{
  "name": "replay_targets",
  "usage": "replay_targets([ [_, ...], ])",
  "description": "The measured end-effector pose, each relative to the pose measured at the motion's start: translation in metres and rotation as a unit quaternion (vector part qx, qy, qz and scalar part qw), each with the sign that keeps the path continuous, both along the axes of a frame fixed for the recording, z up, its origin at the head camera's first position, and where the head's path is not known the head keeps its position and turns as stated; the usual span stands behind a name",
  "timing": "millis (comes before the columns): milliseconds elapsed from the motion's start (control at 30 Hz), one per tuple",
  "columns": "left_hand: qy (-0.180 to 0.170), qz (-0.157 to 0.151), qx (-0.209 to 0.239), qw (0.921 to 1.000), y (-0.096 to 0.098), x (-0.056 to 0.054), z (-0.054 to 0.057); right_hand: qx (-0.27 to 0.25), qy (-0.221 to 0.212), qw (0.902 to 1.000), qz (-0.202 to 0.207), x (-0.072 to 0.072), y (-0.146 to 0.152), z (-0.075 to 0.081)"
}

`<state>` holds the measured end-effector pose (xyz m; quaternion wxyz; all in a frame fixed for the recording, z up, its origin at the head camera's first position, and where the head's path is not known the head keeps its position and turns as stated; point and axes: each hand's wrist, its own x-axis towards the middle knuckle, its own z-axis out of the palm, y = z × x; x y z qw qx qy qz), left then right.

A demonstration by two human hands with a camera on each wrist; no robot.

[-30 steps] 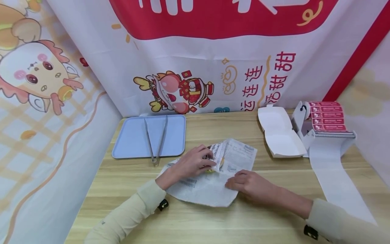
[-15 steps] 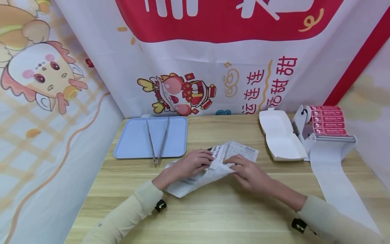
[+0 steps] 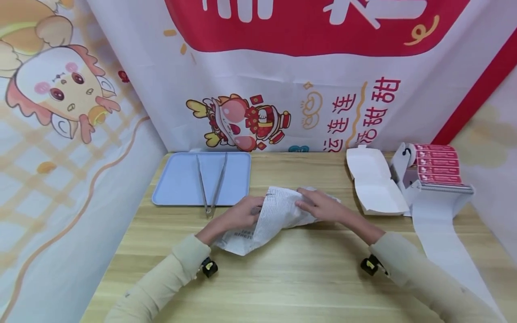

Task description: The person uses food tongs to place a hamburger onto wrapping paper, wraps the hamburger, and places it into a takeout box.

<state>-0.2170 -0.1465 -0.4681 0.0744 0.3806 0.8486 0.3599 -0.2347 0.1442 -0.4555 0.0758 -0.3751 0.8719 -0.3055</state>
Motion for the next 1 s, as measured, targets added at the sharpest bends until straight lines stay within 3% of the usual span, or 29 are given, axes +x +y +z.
replay_targets([
  [133, -0.039, 0.018, 0.054, 0.9977, -0.010, 0.007, 0.003, -0.021, -0.028, 0.9993, -0.009, -0.005, 0.002, 0.001],
  [233, -0.036, 0.035, 0.064, 0.9967, -0.021, 0.022, 0.009, -0.025, -0.029, 0.9992, -0.007, -0.007, 0.000, 0.001],
  [400, -0.035, 0.046, 0.006, 0.9983, -0.031, 0.058, 0.018, -0.020, -0.036, 0.9991, -0.008, -0.008, -0.003, 0.002],
  [533, -0.078, 0.046, -0.020, 0.9957, -0.029, 0.075, 0.009, -0.016, -0.036, 0.9992, -0.012, -0.008, -0.004, 0.004],
  [700, -0.129, 0.047, 0.013, 0.9905, -0.034, 0.082, -0.006, -0.026, -0.021, 0.9994, 0.001, -0.009, -0.006, 0.004],
  [900, -0.164, 0.103, 0.029, 0.9807, -0.047, 0.083, -0.023, -0.041, -0.021, 0.9990, 0.001, -0.010, -0.008, -0.001],
  [1000, -0.164, 0.110, 0.015, 0.9802, -0.053, 0.082, -0.025, -0.043, -0.026, 0.9987, -0.004, -0.009, -0.010, -0.002],
])
